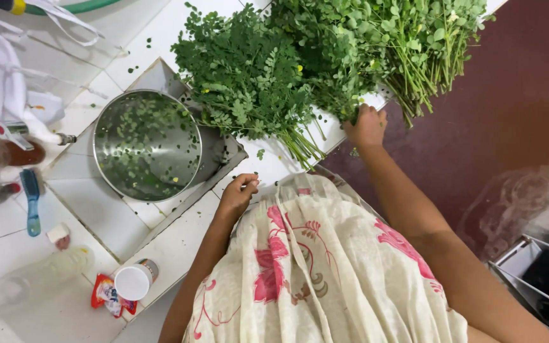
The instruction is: Washing bunches of leafy green vegetables in a bowl of water
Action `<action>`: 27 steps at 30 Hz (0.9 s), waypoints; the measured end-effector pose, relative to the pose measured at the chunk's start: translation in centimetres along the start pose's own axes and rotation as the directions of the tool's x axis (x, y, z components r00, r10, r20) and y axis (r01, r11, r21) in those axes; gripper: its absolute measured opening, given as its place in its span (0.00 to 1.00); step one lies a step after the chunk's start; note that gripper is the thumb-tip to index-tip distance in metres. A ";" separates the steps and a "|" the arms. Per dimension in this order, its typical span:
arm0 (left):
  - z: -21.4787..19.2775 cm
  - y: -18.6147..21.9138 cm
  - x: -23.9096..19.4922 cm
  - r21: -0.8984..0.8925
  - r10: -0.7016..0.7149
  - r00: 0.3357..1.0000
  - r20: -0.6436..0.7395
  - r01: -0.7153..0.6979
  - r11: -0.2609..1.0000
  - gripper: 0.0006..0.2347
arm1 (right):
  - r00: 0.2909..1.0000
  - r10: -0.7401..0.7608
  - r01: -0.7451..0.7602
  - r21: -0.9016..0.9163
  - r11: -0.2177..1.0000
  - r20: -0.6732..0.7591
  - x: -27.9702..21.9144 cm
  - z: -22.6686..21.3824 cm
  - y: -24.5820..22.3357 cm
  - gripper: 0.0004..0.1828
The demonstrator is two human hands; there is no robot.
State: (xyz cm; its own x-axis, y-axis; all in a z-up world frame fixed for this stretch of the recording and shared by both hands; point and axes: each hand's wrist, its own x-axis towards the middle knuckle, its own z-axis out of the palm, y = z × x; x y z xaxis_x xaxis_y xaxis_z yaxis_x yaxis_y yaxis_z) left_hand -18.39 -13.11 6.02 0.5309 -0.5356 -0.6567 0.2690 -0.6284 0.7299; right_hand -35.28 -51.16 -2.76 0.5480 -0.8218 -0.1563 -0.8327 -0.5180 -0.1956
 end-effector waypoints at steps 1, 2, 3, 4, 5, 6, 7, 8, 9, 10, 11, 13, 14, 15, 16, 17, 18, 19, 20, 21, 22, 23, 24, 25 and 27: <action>-0.2 0.2 -0.2 -0.001 0.000 1.000 0.000 0.000 1.000 0.13 | 1.000 -0.001 0.001 -0.001 1.000 0.000 0.8 0.3 0.8 0.28; -0.5 0.4 -0.5 0.002 0.005 1.000 -0.004 -0.005 1.000 0.13 | 0.999 -0.004 0.001 0.111 0.994 0.033 1.6 0.7 1.7 0.25; -0.6 0.5 -0.9 0.002 0.006 1.000 -0.009 -0.006 1.000 0.14 | 0.998 -0.014 -0.001 0.218 0.976 0.068 2.3 1.1 2.5 0.23; -0.7 0.1 -1.0 -0.003 0.003 1.000 -0.011 -0.003 1.000 0.14 | 0.997 -0.017 0.002 0.215 0.977 0.071 1.9 -1.3 2.5 0.23; -0.9 -0.3 -1.0 -0.031 0.008 1.000 -0.021 -0.009 0.999 0.13 | 0.989 0.007 -0.048 0.285 0.957 0.145 1.8 -3.7 2.1 0.23; -1.1 -0.6 -1.1 -0.058 0.013 0.999 -0.032 -0.015 0.998 0.13 | 0.975 0.025 -0.103 0.349 0.931 0.220 1.6 -6.1 1.8 0.23; -1.2 -1.2 -1.1 -0.065 0.011 0.999 -0.039 -0.013 0.998 0.13 | 0.975 0.016 -0.095 0.348 0.933 0.222 0.8 -9.0 0.6 0.23; -1.3 -1.7 -1.2 -0.101 0.013 0.999 -0.044 -0.018 0.995 0.13 | 0.975 -0.013 -0.072 0.370 0.926 0.222 0.0 -12.0 -0.6 0.23; -1.3 -2.3 -1.2 -0.134 0.016 0.999 -0.047 -0.023 0.991 0.14 | 0.974 -0.038 -0.053 0.392 0.919 0.221 -0.9 -14.9 -1.6 0.22; -1.4 -2.4 -1.5 -0.138 0.014 0.999 -0.051 -0.021 0.990 0.14 | 0.974 -0.043 -0.049 0.390 0.919 0.223 -0.7 -16.0 -1.5 0.22; -1.4 -2.4 -1.7 -0.142 0.007 0.998 -0.055 -0.015 0.990 0.14 | 0.977 -0.059 -0.033 0.426 0.904 0.202 -0.4 -17.2 -1.3 0.19; -1.4 -2.8 -1.8 -0.146 0.000 0.998 -0.055 -0.008 0.989 0.14 | 0.981 -0.072 -0.019 0.459 0.888 0.180 0.5 -18.6 -0.5 0.15; -1.4 -3.3 -1.7 -0.159 0.007 0.999 -0.050 -0.015 0.987 0.13 | 0.983 -0.097 0.011 0.481 0.877 0.154 1.0 -18.9 0.1 0.13; -1.5 -3.7 -1.4 -0.172 0.017 0.999 -0.049 -0.025 0.985 0.13 | 0.984 -0.125 0.046 0.504 0.863 0.124 1.8 -19.1 0.6 0.11; -1.6 -2.7 -1.6 -0.172 0.022 0.999 -0.049 -0.030 0.985 0.13 | 0.985 -0.125 0.049 0.504 0.863 0.120 1.1 -20.9 -0.9 0.11; -1.6 -1.8 -1.9 -0.137 -0.038 0.998 -0.054 0.031 0.990 0.12 | 0.987 -0.055 -0.037 0.542 0.840 0.153 0.5 -22.7 -2.4 0.06; -1.7 -0.9 -2.1 -0.102 -0.098 0.993 -0.062 0.092 0.991 0.11 | 0.982 0.012 -0.122 0.576 0.808 0.191 -0.2 -24.4 -4.0 0.08; -1.8 -1.2 -1.9 -0.104 -0.102 0.993 -0.062 0.095 0.990 0.11 | 0.981 0.010 -0.122 0.574 0.809 0.194 -0.4 -24.4 -3.9 0.08; -1.9 -1.6 -1.8 -0.128 -0.075 0.995 -0.065 0.067 0.989 0.11 | 0.994 -0.007 -0.059 0.569 0.820 0.113 -0.6 -24.3 -3.7 0.09; -2.0 -1.8 -1.5 -0.152 -0.047 0.997 -0.068 0.037 0.988 0.11 | 0.999 -0.025 0.004 0.558 0.830 0.030 -0.7 -24.3 -3.5 0.09; -2.2 -1.1 -2.1 -0.154 -0.050 0.996 -0.068 0.039 0.987 0.11 | 0.999 -0.026 0.004 0.557 0.830 0.032 -2.0 -25.8 -4.8 0.09; -2.4 -0.2 -2.5 -0.176 -0.050 0.996 -0.072 0.037 0.984 0.11 | 0.999 0.011 -0.029 0.619 0.785 0.033 -3.1 -27.4 -6.2 0.08; -2.5 0.7 -3.0 -0.199 -0.051 0.996 -0.077 0.035 0.979 0.11 | 0.998 0.047 -0.060 0.678 0.733 0.037 -4.3 -29.0 -7.6 0.07; -2.8 2.5 -3.8 -0.200 -0.053 0.996 -0.077 0.036 0.979 0.11 | 0.998 0.047 -0.060 0.677 0.733 0.038 -4.8 -29.4 -8.2 0.07; -3.4 6.0 -5.6 -0.149 0.026 0.999 -0.046 -0.032 0.988 0.12 | 0.995 -0.091 0.097 0.770 0.631 -0.050 -5.7 -30.2 -9.4 0.06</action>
State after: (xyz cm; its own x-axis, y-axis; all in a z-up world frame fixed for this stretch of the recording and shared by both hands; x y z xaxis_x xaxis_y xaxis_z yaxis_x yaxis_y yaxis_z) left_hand -17.07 -11.97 14.70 0.5737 -0.5251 -0.6286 0.3685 -0.5198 0.7707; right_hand -33.04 -48.77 29.21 0.6171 -0.7818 -0.0894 -0.4109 -0.2233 -0.8839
